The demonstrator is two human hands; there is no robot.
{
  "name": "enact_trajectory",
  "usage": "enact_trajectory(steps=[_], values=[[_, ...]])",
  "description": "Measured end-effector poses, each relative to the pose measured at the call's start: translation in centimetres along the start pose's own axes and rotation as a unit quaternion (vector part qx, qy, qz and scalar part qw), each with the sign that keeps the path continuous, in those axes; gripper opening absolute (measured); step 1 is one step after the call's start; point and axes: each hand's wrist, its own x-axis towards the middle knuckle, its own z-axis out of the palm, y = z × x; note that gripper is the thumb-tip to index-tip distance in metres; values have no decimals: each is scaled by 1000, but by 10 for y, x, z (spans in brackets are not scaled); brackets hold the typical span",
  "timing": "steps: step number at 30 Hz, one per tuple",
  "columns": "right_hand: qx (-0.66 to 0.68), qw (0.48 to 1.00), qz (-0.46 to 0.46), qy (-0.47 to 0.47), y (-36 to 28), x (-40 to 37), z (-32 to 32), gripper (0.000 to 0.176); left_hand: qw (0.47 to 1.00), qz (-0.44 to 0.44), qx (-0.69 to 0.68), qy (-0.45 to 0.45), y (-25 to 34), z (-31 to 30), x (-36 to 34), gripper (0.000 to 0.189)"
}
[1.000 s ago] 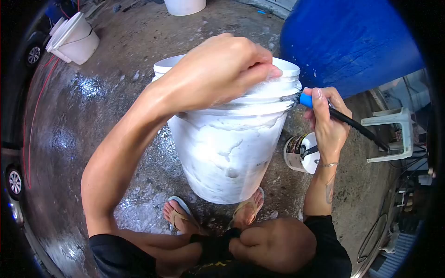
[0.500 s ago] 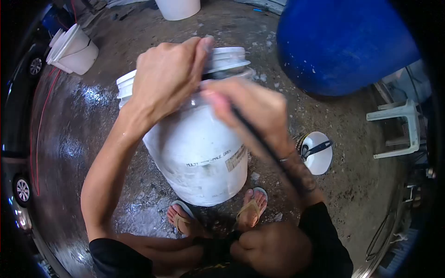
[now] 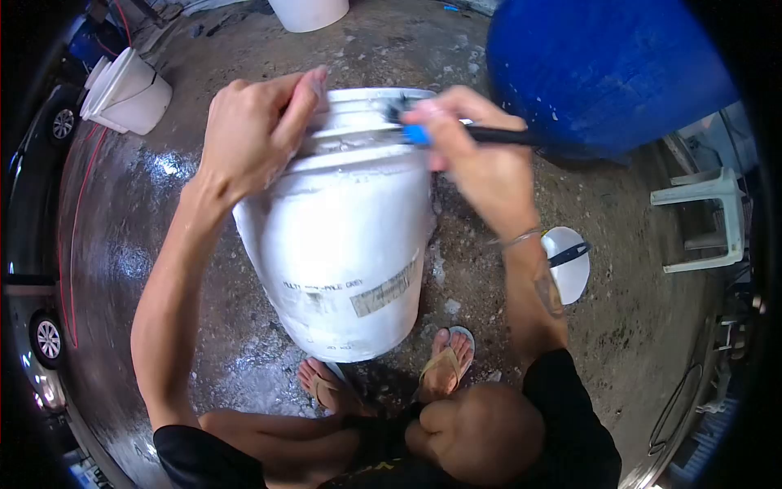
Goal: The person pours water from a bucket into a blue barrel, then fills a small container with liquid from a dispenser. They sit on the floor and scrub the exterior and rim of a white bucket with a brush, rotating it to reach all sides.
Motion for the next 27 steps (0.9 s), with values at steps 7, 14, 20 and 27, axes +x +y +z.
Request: enact_trajectory(steps=[7, 14, 20, 27], values=[[-41, 999, -34, -10, -15, -16, -14, 27, 998, 62, 2, 32, 20, 0, -12, 38], [-37, 999, -9, 17, -9, -27, -24, 18, 991, 116, 38, 45, 29, -2, -14, 37], [28, 989, -142, -23, -19, -32, -2, 15, 997, 68, 23, 13, 32, -4, -14, 37], [41, 999, 8, 3, -15, -37, -4, 22, 992, 81, -88, 35, -2, -10, -23, 44]])
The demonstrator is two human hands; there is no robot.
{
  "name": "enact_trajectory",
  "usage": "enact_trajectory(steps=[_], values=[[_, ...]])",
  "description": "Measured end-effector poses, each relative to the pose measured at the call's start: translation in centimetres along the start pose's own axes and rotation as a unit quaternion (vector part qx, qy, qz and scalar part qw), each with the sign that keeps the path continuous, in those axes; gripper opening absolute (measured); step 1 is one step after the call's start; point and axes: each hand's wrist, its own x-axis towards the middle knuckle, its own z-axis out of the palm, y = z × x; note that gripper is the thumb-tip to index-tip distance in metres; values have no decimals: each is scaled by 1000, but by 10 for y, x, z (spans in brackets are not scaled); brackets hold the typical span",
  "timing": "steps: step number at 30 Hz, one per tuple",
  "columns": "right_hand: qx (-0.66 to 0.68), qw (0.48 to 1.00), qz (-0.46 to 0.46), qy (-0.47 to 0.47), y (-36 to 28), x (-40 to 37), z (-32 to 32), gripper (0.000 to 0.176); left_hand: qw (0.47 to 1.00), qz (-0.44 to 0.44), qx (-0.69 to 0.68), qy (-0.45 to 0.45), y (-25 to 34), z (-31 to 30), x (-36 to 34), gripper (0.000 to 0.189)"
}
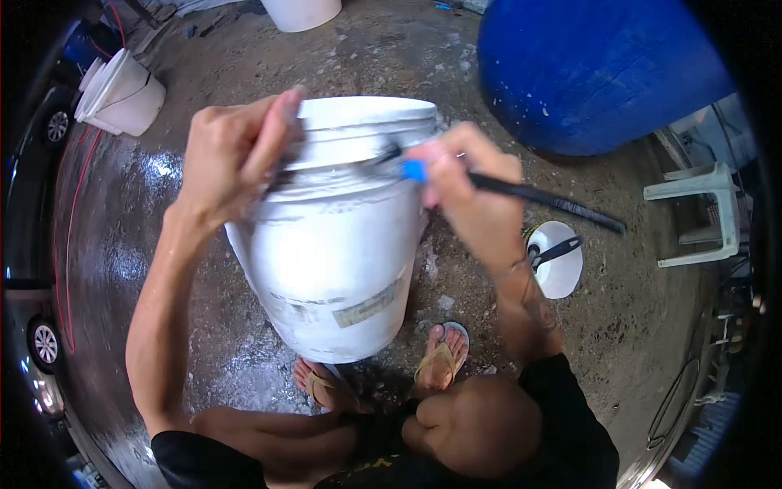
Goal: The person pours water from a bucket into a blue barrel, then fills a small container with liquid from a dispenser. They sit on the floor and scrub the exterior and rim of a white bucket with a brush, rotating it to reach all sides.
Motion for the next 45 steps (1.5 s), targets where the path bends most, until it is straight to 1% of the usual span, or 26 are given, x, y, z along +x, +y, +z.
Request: enact_trajectory(steps=[2, 5, 6, 8, 9, 10, 12, 14, 16, 19, 20, 21, 22, 23, 24, 26, 29, 30, 32, 34, 36, 38, 41, 42, 44, 45], values=[[-1, 995, 90, 33, 38, 4, -12, 27, 999, -30, -13, -23, -22, -14, -11, 45], [-74, 989, 119, 54, 49, 14, -10, 28, 1000, -27, -15, -1, -29, -14, -11, 46], [-111, 987, 105, 54, 42, 17, -2, 27, 999, -28, -13, 26, -30, -14, -10, 46], [-47, 989, -103, 92, 37, 12, 20, 26, 998, -63, -17, -3, -39, -20, -10, 44], [-27, 992, -117, 38, 18, 8, 26, 16, 998, -62, -14, -9, -39, -19, -9, 44], [-11, 992, -128, -7, -2, 8, 31, 23, 998, -64, -12, -16, -39, -17, -10, 43], [15, 996, -84, -32, -2, 17, 32, 27, 998, -60, -19, -13, -29, -16, -10, 43], [-50, 998, 8, 29, 10, 20, 16, 31, 998, -53, -18, -4, -28, -22, -11, 43], [-57, 992, 108, 26, 39, 26, -5, 33, 998, -59, -12, -3, -30, -24, -19, 43], [-72, 996, 47, 1, 24, 16, 4, 27, 999, -44, -1, 17, -24, -17, -16, 45], [-97, 995, 5, -15, 8, 17, 12, 27, 1000, -23, 3, 11, -24, -14, -12, 47], [-70, 996, -40, -39, -1, 19, 18, 26, 999, -54, -5, 2, -20, -13, -10, 48], [-56, 989, -137, -30, -4, 22, 31, 22, 999, -54, -5, 5, -17, -10, -8, 48], [-3, 994, -71, -84, -15, 21, 39, 19, 999, -45, 1, 6, -14, -7, -5, 47], [-44, 990, -106, -83, -30, 20, 48, 16, 999, -38, 8, 8, -11, -5, -2, 47], [10, 979, -186, -80, -40, 24, 64, 15, 1000, -10, 17, 0, -14, -3, 6, 45], [56, 976, -209, -31, -23, 19, 73, 14, 999, -41, 8, -10, -24, -5, 5, 46], [43, 982, -175, -61, -16, 16, 63, 14, 998, -54, 3, -11, -23, -6, 2, 47], [64, 991, -118, -1, 5, 12, 41, 17, 998, -68, -1, -12, -33, -14, -5, 49], [-8, 994, 104, 20, 21, 16, 16, 24, 993, -110, -4, -41, -53, -27, -15, 42], [-36, 994, 91, 41, 45, 26, 10, 28, 994, -103, 8, -22, -63, -29, -16, 46], [-73, 993, 89, 29, 44, 28, 2, 29, 990, -127, 36, -56, -71, -35, -17, 49], [-149, 978, 76, 127, 42, 18, -14, 26, 983, -165, 65, -52, -95, -45, -24, 52], [-154, 972, 114, 133, 36, 8, -32, 23, 983, -163, 66, -53, -99, -44, -25, 52], [-175, 962, 118, 175, 48, -18, -66, 26, 987, -144, 68, 31, -106, -44, -29, 42], [-233, 946, 153, 163, 51, -34, -88, 26, 980, -179, 81, 7, -100, -47, -26, 46]])
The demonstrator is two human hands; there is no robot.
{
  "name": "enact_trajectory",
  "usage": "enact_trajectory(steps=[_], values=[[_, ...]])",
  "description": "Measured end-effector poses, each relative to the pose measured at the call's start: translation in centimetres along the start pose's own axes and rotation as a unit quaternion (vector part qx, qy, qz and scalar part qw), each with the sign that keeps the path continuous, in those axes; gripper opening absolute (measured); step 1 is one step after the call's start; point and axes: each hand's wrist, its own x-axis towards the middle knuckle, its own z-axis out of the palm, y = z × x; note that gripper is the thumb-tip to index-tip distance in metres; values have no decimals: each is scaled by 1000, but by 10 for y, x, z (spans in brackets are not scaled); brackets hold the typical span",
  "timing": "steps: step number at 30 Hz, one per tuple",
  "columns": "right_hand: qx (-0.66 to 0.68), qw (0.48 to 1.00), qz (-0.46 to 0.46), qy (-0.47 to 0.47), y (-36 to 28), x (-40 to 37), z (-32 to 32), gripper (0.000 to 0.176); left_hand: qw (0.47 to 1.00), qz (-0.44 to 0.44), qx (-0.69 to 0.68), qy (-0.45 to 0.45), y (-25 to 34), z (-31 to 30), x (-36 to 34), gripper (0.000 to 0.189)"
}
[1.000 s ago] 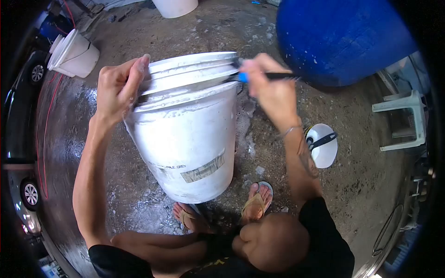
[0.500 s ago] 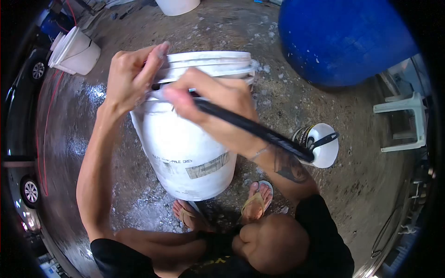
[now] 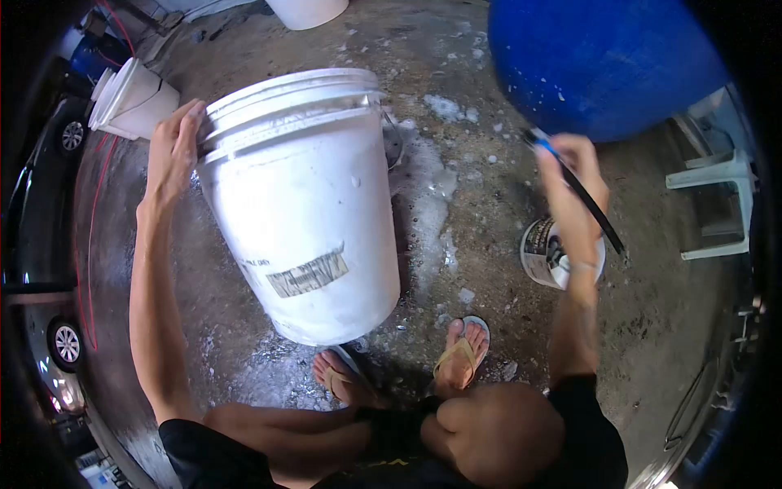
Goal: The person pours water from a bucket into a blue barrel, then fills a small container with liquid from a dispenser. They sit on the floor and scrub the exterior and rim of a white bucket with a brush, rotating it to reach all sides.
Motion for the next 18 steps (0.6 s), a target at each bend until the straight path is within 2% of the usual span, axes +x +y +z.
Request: enact_trajectory(steps=[2, 4, 5, 6, 7, 9, 11, 13, 14, 15, 17, 18], values=[[-111, 992, 31, -53, 37, -12, -44, 22, 1000, -4, -1, -12, 28, 5, 5, 49], [-156, 982, 58, -90, 70, -28, -77, 20, 999, 5, 22, -34, 43, 20, 14, 55], [-214, 965, 103, -111, 105, -35, -95, 20, 998, 15, 51, -44, 46, 29, 25, 55], [-213, 944, 191, -163, 110, -38, -103, 14, 998, 14, 50, -43, 47, 40, 33, 55], [-213, 944, 190, -162, 125, -38, -106, 14, 999, -2, 51, -15, 46, 54, 38, 57], [-147, 922, 115, -340, 168, -48, -93, 10, 998, -16, 53, 12, 42, 68, 48, 58], [-249, 851, 63, -459, 190, -45, -66, 14, 998, -47, 44, -4, 36, 71, 55, 58], [-393, 763, 18, -513, 239, -55, -37, 18, 997, -55, 47, -27, 19, 70, 60, 56], [-415, 742, 41, -525, 267, -63, -33, 20, 999, -43, 6, -29, 7, 72, 61, 58], [-416, 741, 15, -526, 258, -67, -38, 20, 998, -48, -14, -38, 6, 68, 60, 61], [-298, 777, -14, -554, 294, -71, -45, 20, 997, -59, -31, -41, 2, 61, 58, 63], [-324, 735, -9, -596, 248, -55, -50, 20, 996, -61, -38, -51, -2, 60, 59, 63]])
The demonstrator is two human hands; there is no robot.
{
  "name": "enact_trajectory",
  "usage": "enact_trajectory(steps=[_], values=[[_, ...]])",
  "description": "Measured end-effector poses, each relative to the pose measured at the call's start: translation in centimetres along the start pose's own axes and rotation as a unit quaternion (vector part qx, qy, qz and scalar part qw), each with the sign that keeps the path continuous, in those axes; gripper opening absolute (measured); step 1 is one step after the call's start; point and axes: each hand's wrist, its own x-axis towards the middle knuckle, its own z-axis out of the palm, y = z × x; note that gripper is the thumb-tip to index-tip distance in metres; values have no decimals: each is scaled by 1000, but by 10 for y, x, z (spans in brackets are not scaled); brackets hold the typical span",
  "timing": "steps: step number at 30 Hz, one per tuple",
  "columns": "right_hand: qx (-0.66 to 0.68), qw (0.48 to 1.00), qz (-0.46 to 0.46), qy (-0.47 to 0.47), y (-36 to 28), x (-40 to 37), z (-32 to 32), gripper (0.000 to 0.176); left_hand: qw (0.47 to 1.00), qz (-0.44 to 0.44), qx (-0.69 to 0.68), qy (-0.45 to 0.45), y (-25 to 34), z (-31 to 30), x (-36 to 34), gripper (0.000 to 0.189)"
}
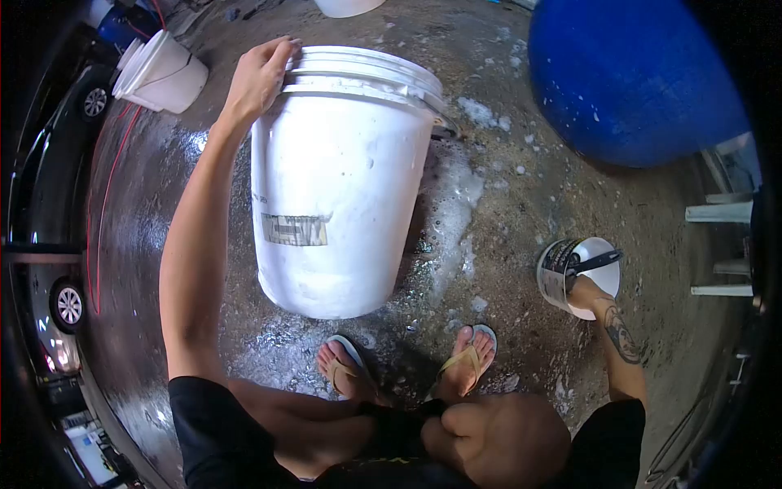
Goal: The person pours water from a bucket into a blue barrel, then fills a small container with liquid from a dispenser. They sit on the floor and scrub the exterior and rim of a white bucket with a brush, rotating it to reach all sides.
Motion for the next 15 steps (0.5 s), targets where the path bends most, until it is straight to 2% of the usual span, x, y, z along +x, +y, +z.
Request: enact_trajectory(steps=[1, 3, 4, 5, 7, 8, 9, 11, 13, 14, 15], values=[[-4, 1000, -2, 0, 4, 3, 1, 20, 1000, 0, -8, -11, -5, 0, 3, 62], [-54, 989, 81, 110, 17, 1, 14, 23, 999, -6, -33, -14, -12, 1, 4, 61], [-101, 990, 64, 70, 14, 1, 23, 23, 999, -14, -23, -17, -9, -1, 2, 60], [-64, 993, 82, 46, 19, -1, 32, 27, 1000, -21, -12, -21, -7, -1, 2, 59], [-7, 999, 34, 39, -21, -28, -16, 22, 1000, 0, -26, -13, -11, 0, 1, 57], [190, 978, 45, 77, -40, -48, -38, 17, 999, -16, 10, -27, -3, -6, -6, 56], [381, 916, 55, 114, -59, -68, -60, 14, 996, -30, 56, -63, 19, -17, -12, 55], [448, 867, 42, 212, -95, -97, -99, 14, 989, -35, 102, -103, 58, -21, -29, 54], [498, 819, -21, 283, -129, -112, -127, 17, 988, 148, 38, 0, 87, -2, -45, 49], [455, 818, -98, 339, -147, -105, -135, 18, 988, 150, 32, 0, 97, 7, -48, 49], [405, 807, -173, 393, -167, -95, -144, 19, 980, 173, 95, -11, 107, 16, -49, 47]])
